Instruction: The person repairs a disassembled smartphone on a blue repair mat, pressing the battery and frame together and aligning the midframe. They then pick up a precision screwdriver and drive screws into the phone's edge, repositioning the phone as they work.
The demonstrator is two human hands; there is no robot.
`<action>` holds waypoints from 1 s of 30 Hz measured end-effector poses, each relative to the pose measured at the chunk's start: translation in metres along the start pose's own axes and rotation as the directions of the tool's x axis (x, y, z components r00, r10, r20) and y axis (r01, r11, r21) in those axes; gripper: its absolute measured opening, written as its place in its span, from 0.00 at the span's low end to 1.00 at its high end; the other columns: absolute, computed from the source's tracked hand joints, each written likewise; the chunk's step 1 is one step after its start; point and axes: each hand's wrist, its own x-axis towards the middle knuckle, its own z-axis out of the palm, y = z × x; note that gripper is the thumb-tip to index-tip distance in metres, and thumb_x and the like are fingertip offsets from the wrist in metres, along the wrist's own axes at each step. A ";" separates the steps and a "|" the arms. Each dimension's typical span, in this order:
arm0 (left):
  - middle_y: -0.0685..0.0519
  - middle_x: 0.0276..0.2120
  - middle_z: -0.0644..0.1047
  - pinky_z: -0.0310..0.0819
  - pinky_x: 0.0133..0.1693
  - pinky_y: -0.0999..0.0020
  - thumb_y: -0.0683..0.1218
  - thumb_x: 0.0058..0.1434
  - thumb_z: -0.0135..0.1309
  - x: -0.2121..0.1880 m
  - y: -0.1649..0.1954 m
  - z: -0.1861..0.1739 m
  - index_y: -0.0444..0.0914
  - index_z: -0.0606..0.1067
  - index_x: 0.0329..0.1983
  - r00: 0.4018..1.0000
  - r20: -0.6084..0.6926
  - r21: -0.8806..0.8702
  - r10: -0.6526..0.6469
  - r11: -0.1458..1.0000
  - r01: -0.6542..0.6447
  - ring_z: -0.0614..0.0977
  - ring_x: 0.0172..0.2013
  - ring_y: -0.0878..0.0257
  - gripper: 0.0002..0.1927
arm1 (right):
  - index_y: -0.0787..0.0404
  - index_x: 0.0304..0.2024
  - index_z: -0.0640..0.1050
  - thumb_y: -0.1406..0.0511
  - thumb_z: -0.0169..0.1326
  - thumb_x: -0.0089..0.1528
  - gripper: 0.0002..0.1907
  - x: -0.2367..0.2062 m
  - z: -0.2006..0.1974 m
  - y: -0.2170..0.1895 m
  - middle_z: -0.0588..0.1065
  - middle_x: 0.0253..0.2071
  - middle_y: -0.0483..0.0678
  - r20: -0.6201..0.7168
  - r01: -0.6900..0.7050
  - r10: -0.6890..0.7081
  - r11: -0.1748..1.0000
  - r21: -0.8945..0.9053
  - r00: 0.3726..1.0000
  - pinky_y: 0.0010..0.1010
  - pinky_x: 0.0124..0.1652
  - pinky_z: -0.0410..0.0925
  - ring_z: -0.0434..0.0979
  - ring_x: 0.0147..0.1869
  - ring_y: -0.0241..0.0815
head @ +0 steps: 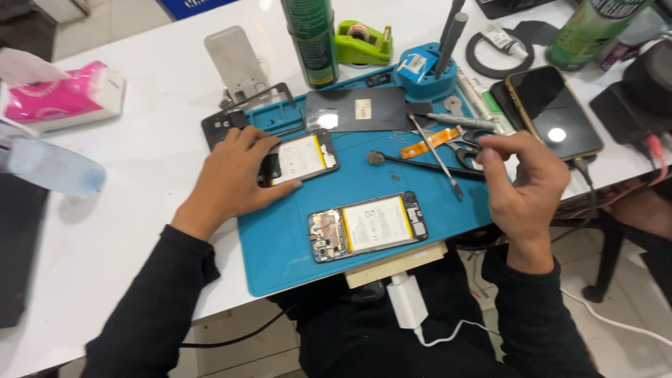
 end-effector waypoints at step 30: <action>0.50 0.31 0.75 0.73 0.28 0.59 0.74 0.45 0.62 -0.007 0.075 0.000 0.36 0.77 0.38 0.957 0.082 -0.208 0.277 0.944 -0.256 0.78 0.31 0.54 0.38 | 0.64 0.43 0.84 0.71 0.63 0.61 0.07 0.014 0.010 0.003 0.79 0.46 0.49 0.203 0.100 -0.005 0.881 -0.463 0.979 0.36 0.48 0.69 0.75 0.50 0.49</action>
